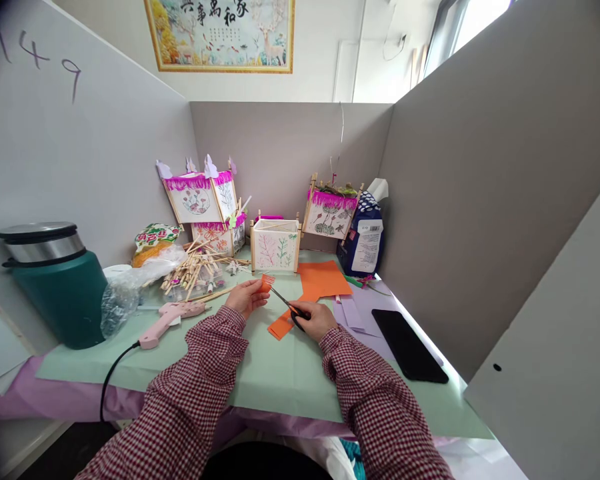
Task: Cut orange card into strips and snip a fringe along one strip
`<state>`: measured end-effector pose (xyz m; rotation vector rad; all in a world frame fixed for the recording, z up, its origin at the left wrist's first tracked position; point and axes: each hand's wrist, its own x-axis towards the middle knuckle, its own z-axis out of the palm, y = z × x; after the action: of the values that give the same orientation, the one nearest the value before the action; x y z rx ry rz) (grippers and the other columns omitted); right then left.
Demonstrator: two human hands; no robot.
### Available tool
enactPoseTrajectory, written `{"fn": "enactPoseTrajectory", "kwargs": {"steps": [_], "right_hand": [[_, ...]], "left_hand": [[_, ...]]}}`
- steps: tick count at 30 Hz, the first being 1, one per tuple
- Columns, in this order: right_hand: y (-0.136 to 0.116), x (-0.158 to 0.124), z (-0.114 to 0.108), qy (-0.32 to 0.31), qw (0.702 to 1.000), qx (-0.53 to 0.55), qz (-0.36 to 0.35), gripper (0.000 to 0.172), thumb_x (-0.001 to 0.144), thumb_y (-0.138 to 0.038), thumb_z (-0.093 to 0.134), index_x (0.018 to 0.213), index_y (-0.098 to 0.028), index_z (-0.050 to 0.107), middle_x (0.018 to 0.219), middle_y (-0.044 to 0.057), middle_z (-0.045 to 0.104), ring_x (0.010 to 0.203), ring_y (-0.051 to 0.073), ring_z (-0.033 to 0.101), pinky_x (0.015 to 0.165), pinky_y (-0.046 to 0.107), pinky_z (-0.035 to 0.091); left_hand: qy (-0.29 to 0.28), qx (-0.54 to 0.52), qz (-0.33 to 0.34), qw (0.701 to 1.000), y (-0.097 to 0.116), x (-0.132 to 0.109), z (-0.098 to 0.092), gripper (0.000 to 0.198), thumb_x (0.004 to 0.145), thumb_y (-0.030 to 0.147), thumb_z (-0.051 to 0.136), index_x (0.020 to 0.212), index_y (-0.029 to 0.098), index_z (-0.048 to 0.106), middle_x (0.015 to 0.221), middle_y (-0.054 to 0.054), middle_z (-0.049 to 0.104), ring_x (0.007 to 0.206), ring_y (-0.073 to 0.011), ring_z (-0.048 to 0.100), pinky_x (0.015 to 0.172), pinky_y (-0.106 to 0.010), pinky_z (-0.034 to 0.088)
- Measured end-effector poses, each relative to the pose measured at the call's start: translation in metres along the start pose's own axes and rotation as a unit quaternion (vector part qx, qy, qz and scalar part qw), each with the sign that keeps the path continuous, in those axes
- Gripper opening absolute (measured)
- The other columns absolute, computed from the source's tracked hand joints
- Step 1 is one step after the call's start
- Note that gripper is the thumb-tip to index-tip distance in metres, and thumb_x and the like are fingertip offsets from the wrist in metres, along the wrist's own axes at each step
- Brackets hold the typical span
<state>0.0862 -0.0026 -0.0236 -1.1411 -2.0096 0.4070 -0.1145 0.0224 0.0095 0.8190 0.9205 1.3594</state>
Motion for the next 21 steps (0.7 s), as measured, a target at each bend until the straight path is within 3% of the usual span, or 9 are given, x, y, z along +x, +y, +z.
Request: {"fn": "enactPoseTrajectory", "kwargs": {"steps": [21], "right_hand": [[0.0066,0.0008,0.0031,-0.002,1.0,0.02,0.0,0.037,0.068,-0.028,0.06,0.105,-0.023,0.064,0.095,0.002,0.068,0.078,0.016,0.063,0.071,0.026,0.05]], "left_hand": [[-0.027,0.02,-0.014,0.999,-0.003,0.0001,0.0013,0.008,0.077,0.016,0.058,0.079,0.011,0.052,0.066,-0.004,0.063,0.049,-0.012,0.061,0.046,-0.023,0.049]]}}
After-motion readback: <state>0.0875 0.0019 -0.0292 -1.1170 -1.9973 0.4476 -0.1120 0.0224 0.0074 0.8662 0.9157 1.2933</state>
